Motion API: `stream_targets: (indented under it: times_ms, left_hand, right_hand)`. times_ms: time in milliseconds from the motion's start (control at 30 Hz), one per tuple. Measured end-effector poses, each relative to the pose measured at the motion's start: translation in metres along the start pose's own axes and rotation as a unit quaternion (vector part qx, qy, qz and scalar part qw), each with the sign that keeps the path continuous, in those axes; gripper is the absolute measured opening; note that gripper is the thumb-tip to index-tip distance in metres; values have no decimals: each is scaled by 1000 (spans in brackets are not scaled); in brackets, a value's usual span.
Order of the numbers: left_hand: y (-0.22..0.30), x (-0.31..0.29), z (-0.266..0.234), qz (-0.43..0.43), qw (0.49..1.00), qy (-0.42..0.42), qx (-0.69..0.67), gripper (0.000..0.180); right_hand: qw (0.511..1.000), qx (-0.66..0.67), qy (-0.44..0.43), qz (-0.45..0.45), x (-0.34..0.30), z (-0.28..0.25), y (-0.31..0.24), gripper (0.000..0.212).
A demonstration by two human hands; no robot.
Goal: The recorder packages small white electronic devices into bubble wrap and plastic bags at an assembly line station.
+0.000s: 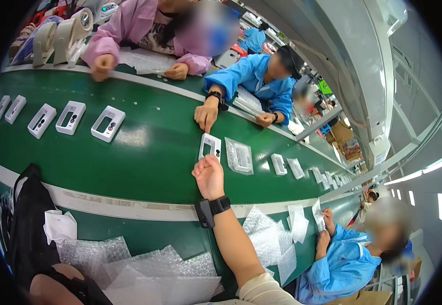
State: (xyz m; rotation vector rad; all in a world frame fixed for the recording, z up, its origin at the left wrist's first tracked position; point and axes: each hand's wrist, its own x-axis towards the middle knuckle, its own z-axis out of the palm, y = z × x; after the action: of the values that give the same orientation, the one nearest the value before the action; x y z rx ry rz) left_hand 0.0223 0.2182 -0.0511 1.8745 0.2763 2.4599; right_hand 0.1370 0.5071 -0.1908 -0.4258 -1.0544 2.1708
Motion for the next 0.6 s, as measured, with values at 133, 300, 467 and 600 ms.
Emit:
stream_targets:
  times_ms: [133, 300, 467, 600]
  left_hand:
    - [1, -1, -2, -16, 1000, -3, -13, 43]
    - [4, -3, -7, -29, 999, -14, -21, 44]
    - [4, -5, -9, -40, 999, -21, -30, 44]
    - [6, -5, -11, -43, 998, -27, -34, 44]
  right_hand:
    - [1000, -9, -8, 5, -4, 2, 1, 11]
    - [1000, -12, -19, 7, -4, 2, 3, 12]
    - [1000, -18, -23, 7, 0, 2, 4, 13]
    - [999, -23, -26, 8, 0, 0, 5, 13]
